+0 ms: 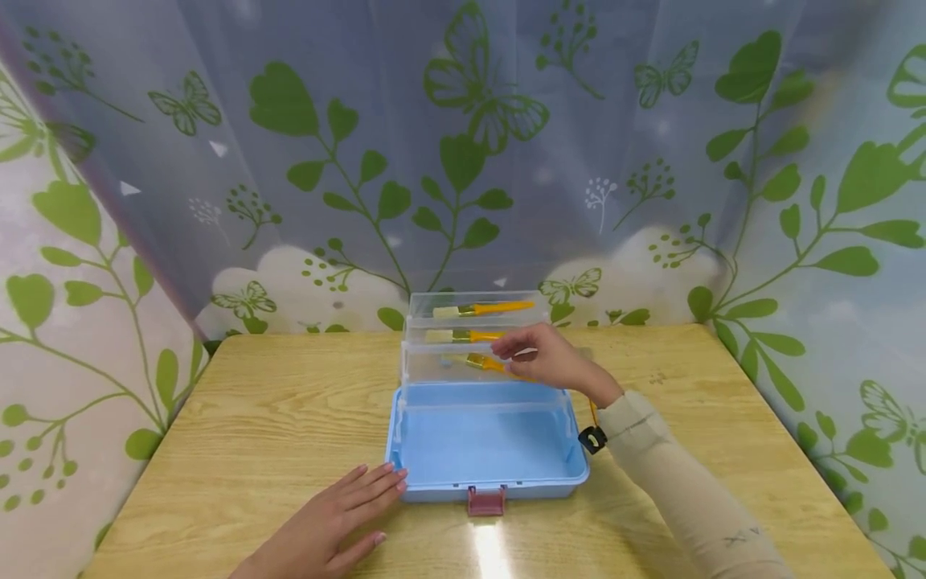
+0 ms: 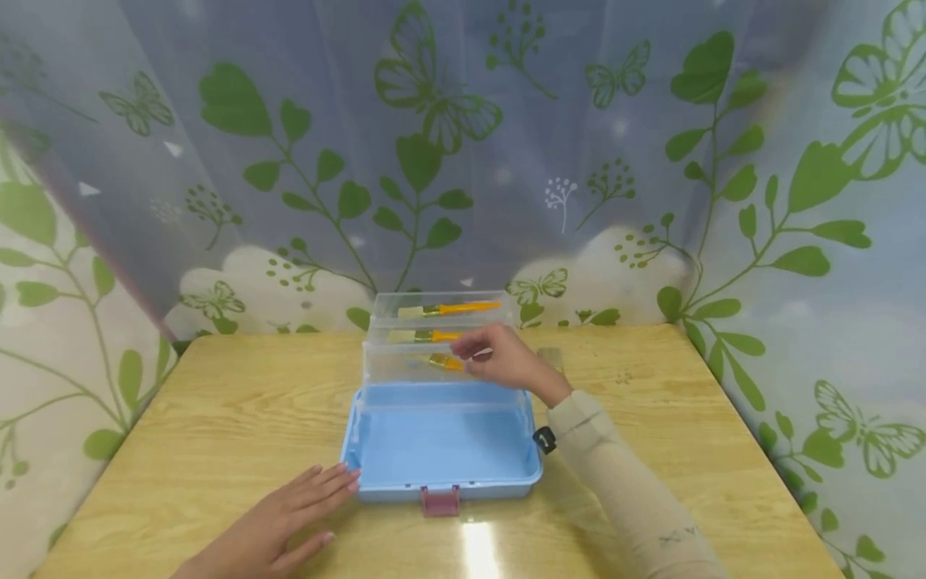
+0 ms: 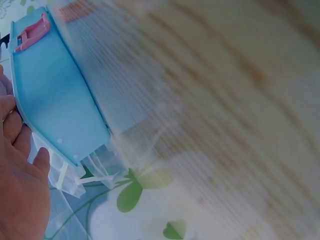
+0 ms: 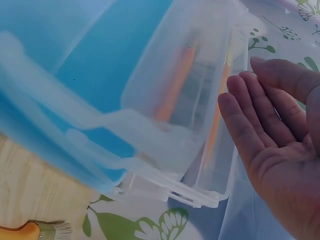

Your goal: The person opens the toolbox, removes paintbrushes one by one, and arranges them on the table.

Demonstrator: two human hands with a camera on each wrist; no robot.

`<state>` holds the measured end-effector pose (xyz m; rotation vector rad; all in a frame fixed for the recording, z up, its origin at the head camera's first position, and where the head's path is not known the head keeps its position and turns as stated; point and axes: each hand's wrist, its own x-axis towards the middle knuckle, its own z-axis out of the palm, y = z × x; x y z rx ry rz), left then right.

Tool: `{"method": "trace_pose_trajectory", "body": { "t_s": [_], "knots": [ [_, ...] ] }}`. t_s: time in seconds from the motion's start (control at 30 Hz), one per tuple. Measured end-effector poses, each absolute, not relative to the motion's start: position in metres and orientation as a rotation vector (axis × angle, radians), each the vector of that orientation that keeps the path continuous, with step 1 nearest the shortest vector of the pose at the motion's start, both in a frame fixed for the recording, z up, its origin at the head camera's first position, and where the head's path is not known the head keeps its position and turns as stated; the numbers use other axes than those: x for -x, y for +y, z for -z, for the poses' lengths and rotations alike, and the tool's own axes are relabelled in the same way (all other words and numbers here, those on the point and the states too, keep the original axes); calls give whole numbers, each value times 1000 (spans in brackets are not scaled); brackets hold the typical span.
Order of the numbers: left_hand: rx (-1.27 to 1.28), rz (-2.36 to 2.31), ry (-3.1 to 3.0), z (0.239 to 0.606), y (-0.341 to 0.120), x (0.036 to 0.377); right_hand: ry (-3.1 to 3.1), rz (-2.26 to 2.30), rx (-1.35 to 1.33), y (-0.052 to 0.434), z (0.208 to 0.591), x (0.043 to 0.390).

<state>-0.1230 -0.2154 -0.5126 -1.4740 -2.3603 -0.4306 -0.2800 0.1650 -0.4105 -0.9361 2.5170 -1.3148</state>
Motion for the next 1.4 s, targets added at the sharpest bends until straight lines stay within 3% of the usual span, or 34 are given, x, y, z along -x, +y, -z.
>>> {"method": "trace_pose_trajectory", "body": {
  "t_s": [0.3,1.4],
  "knots": [
    [1473,437,-2357,514,-217,124,2553,1291,807,163,419,278],
    [1472,444,-2382,513,-217,124,2618,1066,806,167,424,274]
  ]
}}
